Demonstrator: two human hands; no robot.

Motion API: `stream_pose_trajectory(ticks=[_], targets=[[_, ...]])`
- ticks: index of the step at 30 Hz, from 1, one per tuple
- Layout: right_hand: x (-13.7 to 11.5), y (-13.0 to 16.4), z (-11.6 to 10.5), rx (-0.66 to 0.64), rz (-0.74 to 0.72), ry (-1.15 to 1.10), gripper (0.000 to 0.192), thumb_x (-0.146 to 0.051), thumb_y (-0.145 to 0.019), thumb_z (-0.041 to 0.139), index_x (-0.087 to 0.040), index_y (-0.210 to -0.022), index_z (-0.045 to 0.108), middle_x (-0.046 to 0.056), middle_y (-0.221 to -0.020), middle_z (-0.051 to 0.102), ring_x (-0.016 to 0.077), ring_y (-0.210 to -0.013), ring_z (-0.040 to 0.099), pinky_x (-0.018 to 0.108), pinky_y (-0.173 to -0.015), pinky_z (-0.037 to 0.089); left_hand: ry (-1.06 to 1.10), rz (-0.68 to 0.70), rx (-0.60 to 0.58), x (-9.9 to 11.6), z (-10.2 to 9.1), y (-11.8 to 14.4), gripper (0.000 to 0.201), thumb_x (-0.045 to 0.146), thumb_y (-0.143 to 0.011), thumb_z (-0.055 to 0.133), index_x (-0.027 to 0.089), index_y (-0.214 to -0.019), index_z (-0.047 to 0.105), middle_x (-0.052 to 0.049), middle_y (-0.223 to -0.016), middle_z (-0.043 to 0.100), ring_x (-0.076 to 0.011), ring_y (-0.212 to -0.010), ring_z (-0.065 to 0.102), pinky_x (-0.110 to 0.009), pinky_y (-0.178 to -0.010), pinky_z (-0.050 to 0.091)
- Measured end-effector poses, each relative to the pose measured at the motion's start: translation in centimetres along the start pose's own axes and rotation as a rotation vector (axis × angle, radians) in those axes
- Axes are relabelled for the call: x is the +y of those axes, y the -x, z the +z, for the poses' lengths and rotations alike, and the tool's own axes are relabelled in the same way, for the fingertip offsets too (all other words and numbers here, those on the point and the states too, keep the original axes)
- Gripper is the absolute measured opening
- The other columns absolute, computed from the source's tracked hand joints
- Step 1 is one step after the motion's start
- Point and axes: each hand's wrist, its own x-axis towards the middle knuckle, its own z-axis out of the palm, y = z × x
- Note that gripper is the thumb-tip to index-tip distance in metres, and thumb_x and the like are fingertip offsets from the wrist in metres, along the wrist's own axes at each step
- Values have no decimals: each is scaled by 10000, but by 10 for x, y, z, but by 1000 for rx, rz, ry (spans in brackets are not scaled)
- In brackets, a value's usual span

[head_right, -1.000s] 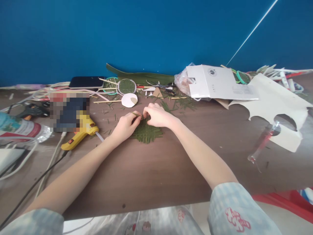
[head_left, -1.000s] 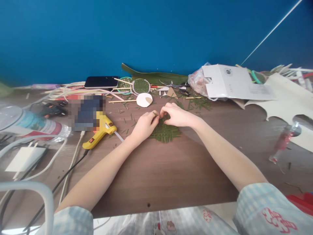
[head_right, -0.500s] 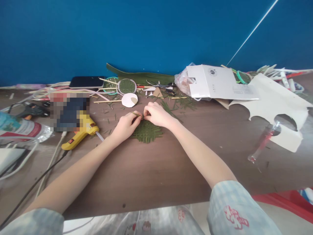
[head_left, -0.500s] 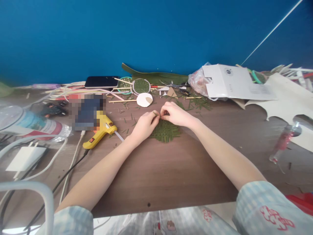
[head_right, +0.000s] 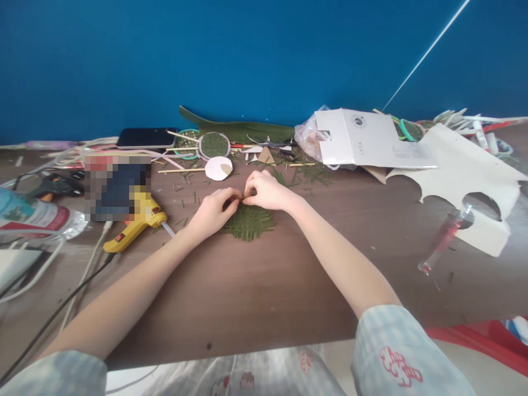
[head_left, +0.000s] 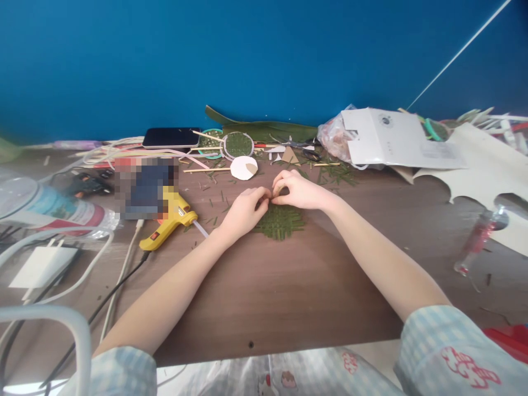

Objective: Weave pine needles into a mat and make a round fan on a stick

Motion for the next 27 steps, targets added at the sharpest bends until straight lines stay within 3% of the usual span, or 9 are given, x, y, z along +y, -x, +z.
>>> stream_pose_trajectory(ticks=[7,16,27], targets=[[4,3,-8,52,21,-56,281,-386,-787,541,-179,-632,652,80,-991,583,250,-974,452,408,-850,378,22,23,1,-3,1,1,229,56,-771,424,179,-878,585,-35,-878,647,-170,-877,584,-302,-822,455],[8,4,-10,70,13,72,64,-222,-726,595,-185,-686,629,62,-891,536,251,-986,429,385,-852,364,-10,35,-4,-2,1,1,234,61,-781,420,178,-872,601,-42,-879,642,-179,-876,577,-305,-823,456],[2,-1,3,35,-79,50,92,-220,-764,559,-182,-717,629,53,-871,528,225,-932,434,359,-840,365,57,-26,3,-1,0,2,226,51,-765,423,178,-920,527,-36,-877,643,-160,-845,588,-293,-801,460]])
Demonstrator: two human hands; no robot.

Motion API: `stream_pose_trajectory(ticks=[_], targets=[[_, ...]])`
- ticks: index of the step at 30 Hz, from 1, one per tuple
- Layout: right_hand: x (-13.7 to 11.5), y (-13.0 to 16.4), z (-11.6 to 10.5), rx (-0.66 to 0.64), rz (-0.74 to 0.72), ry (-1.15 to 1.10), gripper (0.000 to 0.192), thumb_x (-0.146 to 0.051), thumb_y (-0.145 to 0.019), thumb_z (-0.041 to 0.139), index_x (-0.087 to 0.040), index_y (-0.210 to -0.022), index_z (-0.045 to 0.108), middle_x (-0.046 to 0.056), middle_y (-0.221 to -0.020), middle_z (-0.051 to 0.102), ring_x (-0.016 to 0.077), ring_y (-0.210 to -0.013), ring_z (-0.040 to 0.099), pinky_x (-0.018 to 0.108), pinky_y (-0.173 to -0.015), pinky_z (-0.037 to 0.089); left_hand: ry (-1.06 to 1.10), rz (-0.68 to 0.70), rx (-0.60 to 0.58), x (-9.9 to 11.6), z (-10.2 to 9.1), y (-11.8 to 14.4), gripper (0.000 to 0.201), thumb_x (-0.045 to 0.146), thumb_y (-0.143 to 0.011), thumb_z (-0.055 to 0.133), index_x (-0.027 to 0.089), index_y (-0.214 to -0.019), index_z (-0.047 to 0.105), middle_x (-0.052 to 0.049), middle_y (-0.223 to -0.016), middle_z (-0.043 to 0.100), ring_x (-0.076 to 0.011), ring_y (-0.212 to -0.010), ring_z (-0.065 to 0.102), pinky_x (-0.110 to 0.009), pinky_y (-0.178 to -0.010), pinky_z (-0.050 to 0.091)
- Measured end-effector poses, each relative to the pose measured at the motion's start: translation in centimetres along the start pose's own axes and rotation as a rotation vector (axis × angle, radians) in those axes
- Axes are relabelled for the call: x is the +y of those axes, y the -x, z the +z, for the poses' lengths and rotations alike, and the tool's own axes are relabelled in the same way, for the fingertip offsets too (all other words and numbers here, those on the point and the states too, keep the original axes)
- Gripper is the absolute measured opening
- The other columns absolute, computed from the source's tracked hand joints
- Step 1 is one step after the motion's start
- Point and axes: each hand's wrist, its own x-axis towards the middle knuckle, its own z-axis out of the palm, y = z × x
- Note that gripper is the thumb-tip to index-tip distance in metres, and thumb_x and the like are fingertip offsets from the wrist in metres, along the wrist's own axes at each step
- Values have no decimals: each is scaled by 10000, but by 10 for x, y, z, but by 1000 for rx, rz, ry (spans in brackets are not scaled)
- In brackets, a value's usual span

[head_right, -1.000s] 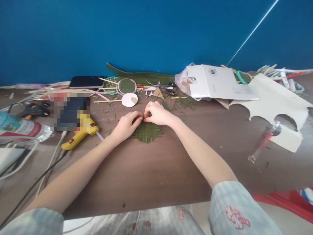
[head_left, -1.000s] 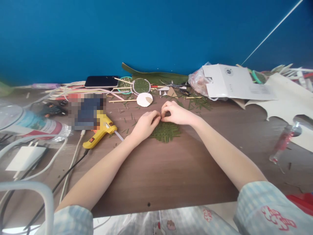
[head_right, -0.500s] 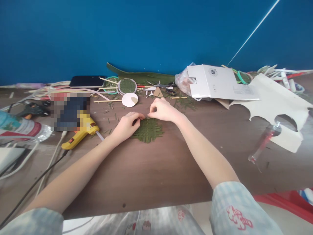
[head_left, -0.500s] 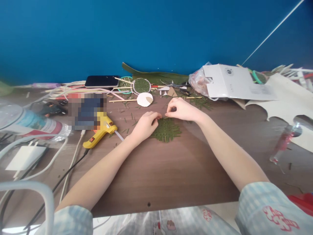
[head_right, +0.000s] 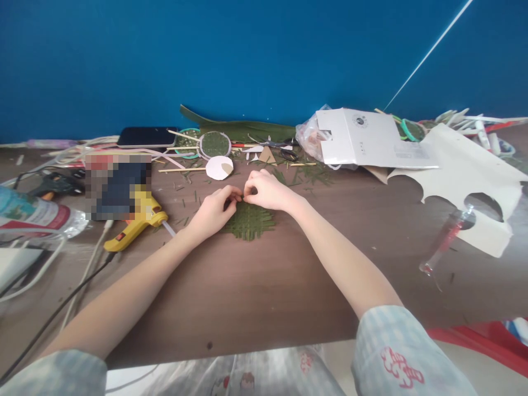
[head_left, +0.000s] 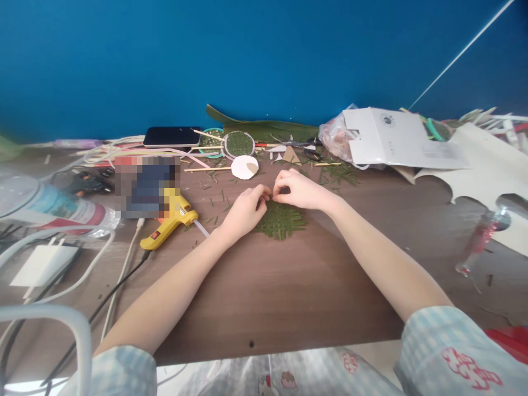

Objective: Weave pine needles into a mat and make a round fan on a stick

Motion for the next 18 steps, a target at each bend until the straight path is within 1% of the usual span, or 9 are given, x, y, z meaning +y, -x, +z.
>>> stream_pose_trajectory(ticks=[5,11,14,18], targets=[[2,-1,6,46,47,46,88,-212,-778,541,-166,-740,606,62,-870,507,230,-907,423,358,-810,373,52,5,24,-4,3,0,247,30,-740,434,176,-937,463,-34,-862,636,-146,-826,597,-283,-785,467],[1,-2,9,58,34,93,52,-189,-774,548,-175,-735,580,62,-865,491,235,-905,422,366,-811,370,48,30,18,-6,4,0,242,31,-720,472,185,-904,450,-25,-850,608,-139,-804,582,-274,-767,468],[2,-2,9,63,54,81,21,-198,-759,571,-181,-758,558,59,-861,488,240,-909,427,364,-806,372,-1,49,3,-5,4,1,215,56,-731,494,187,-896,455,-27,-856,600,-154,-812,564,-289,-767,460],[3,-3,10,90,103,57,64,-212,-742,592,-187,-774,543,53,-857,486,243,-906,436,362,-796,373,-94,91,-19,-5,3,2,214,68,-756,477,189,-932,470,-33,-893,604,-176,-837,545,-312,-766,441]])
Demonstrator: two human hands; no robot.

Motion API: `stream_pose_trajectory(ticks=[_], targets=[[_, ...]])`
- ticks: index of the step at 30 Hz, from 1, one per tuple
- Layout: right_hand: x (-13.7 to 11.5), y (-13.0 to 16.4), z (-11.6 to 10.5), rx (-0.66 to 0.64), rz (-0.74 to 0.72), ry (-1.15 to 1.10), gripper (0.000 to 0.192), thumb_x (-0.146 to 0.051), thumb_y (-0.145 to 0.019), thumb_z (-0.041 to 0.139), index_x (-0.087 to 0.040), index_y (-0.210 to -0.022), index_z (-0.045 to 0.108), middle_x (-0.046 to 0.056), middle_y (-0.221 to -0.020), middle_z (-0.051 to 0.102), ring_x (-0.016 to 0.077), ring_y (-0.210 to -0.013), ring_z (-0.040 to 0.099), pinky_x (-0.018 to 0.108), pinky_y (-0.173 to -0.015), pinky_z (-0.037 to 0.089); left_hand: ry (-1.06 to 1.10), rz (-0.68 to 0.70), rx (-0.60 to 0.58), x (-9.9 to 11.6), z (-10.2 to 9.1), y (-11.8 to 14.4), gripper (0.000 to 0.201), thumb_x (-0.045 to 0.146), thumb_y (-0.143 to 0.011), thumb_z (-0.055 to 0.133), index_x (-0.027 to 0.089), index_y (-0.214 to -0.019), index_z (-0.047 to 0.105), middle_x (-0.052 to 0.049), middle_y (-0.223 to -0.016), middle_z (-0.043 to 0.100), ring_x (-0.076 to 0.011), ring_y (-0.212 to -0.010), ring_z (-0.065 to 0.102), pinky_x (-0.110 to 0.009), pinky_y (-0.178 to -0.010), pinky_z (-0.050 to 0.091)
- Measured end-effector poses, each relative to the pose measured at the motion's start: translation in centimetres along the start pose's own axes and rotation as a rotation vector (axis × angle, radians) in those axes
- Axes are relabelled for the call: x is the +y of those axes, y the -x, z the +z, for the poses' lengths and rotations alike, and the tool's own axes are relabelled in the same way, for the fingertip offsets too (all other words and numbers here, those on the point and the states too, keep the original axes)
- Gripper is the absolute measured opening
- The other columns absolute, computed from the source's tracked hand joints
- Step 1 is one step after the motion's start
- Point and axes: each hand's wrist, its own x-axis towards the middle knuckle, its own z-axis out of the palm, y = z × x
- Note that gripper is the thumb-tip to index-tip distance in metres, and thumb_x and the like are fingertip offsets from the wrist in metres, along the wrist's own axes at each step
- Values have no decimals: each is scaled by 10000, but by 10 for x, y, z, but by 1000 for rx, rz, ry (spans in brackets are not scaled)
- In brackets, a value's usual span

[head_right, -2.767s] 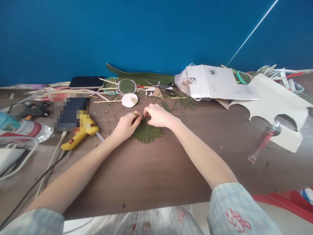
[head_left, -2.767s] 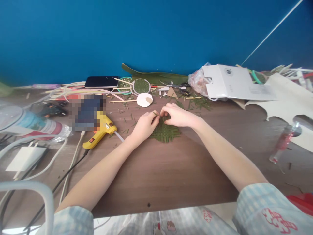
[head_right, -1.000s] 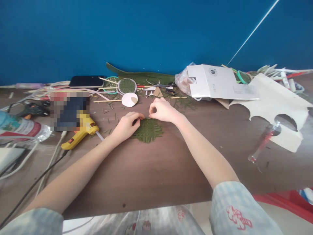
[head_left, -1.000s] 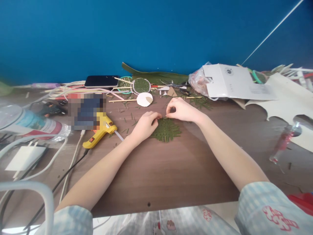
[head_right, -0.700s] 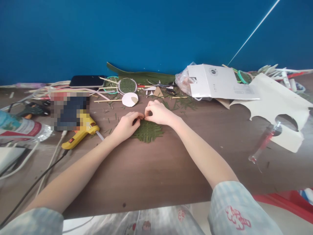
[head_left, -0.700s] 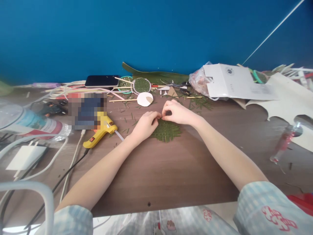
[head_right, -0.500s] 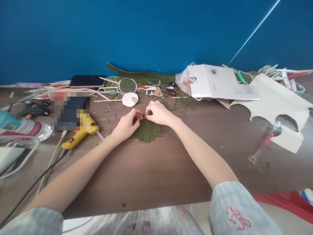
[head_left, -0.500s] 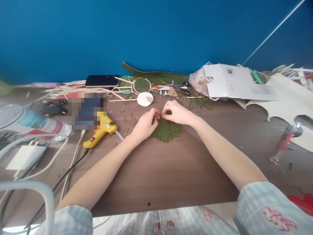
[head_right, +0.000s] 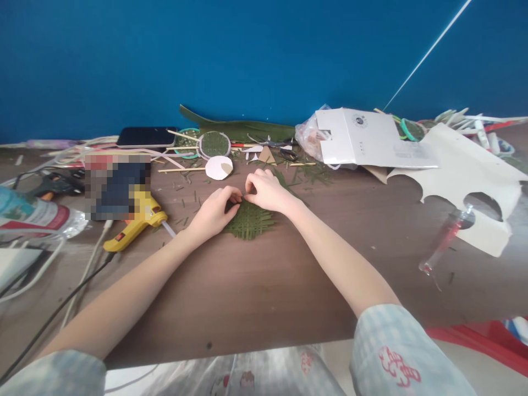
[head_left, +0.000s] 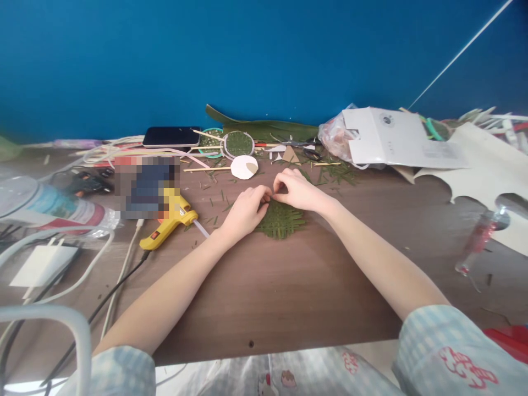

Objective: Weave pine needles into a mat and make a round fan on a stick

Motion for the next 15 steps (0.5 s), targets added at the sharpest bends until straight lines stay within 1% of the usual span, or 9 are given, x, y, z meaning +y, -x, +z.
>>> stream_pose_trajectory(ticks=[5,8,10,13,15], targets=[[0,1,-1,-3,35,-24,86,-248,-743,617,-183,-757,562,53,-857,489,242,-916,443,358,-808,375,-76,31,-47,0,0,0,229,79,-790,435,194,-981,486,-37,-964,617,-194,-877,531,-333,-786,417],[1,1,-5,-30,33,-47,69,-226,-743,614,-177,-786,589,60,-888,501,238,-952,449,347,-827,379,-93,24,-66,1,-1,0,228,83,-796,424,197,-979,495,-35,-974,623,-199,-890,525,-337,-794,409],[2,1,-10,-23,33,-37,57,-197,-747,594,-173,-798,603,64,-900,516,230,-957,461,339,-831,380,-89,14,-69,2,-1,0,230,79,-792,424,197,-975,498,-34,-970,625,-198,-888,524,-335,-792,407],[7,3,-22,-21,45,-14,68,-178,-764,543,-168,-763,610,57,-851,566,192,-866,509,303,-776,389,-68,12,-69,3,-2,-1,241,68,-785,422,191,-978,498,-36,-964,626,-197,-886,523,-328,-783,408],[10,6,-32,-94,131,-24,72,-205,-762,544,-170,-737,600,42,-794,603,154,-731,535,273,-683,389,-55,15,-70,3,-2,-1,244,68,-788,419,188,-984,500,-39,-970,625,-197,-893,521,-323,-782,408]])
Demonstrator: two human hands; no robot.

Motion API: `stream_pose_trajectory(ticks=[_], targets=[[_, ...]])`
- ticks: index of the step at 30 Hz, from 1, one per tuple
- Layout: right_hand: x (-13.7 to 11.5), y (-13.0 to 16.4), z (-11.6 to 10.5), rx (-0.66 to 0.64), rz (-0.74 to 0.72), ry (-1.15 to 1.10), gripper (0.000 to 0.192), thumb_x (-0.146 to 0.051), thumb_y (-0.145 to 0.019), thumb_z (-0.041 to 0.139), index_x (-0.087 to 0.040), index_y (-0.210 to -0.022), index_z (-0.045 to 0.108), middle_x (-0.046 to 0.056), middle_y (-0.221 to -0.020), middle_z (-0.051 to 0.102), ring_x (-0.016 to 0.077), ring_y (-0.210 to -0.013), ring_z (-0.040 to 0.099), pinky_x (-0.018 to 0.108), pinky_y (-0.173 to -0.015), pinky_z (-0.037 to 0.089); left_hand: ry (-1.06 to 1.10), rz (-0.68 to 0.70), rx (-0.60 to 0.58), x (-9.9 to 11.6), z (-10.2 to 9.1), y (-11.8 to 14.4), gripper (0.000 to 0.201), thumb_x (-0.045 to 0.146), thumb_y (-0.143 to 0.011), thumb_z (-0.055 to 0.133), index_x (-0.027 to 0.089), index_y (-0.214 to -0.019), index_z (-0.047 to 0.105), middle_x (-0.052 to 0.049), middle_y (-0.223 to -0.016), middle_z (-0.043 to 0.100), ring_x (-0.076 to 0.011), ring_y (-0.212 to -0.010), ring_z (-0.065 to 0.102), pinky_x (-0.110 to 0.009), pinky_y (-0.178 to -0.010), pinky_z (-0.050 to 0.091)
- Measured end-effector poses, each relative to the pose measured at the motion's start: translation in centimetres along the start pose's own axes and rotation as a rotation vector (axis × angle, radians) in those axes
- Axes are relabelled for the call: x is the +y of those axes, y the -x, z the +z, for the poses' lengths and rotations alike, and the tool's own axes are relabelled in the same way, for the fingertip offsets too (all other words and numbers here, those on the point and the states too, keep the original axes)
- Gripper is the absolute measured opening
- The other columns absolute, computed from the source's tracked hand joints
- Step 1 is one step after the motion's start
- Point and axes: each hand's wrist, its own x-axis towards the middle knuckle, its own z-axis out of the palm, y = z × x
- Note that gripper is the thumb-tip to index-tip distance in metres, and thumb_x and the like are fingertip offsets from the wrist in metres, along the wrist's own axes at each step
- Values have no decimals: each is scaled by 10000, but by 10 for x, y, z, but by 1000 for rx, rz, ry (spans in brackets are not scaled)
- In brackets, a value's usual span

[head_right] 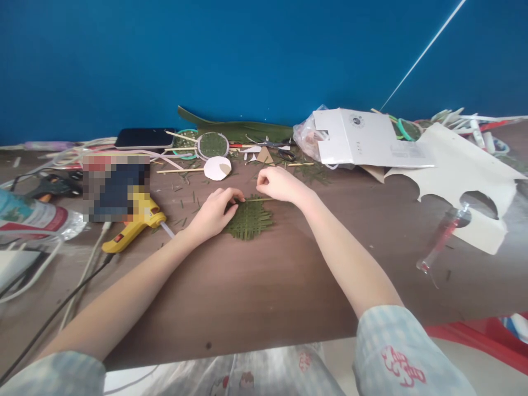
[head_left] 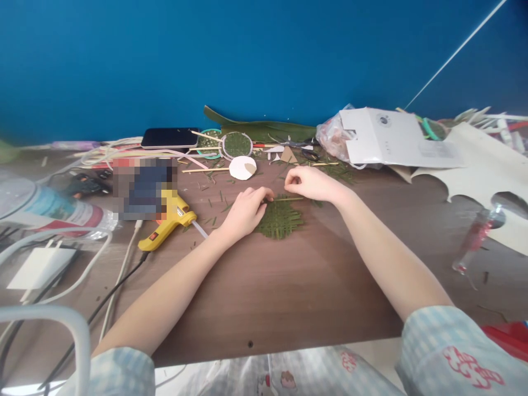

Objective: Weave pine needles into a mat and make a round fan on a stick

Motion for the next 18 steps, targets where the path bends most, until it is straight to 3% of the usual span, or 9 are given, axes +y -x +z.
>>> stream_pose_trajectory(ticks=[3,7,14,18], targets=[[1,5,-12,-161,143,46,165,-347,-745,589,-185,-712,586,29,-736,622,138,-612,515,261,-561,354,-3,12,-6,-1,0,0,254,73,-796,410,190,-1001,505,-41,-996,624,-197,-907,518,-325,-795,405],[-2,8,-17,-274,203,113,227,-410,-723,608,-190,-675,580,23,-703,609,121,-556,473,253,-506,317,-27,28,-10,-2,1,1,273,72,-802,399,193,-1020,511,-41,-1009,624,-200,-918,516,-333,-806,404],[-3,9,-17,-286,183,93,198,-353,-722,610,-183,-635,559,2,-638,569,96,-512,426,243,-485,286,-72,36,-26,-1,0,0,279,86,-812,387,201,-1025,523,-33,-1016,634,-206,-924,507,-344,-826,406],[-6,11,-21,-220,128,16,216,-363,-722,608,-181,-619,558,-10,-592,538,93,-509,410,243,-489,287,-92,28,-55,2,-2,0,288,97,-819,372,204,-1035,531,-34,-1030,638,-214,-934,504,-351,-838,404]])
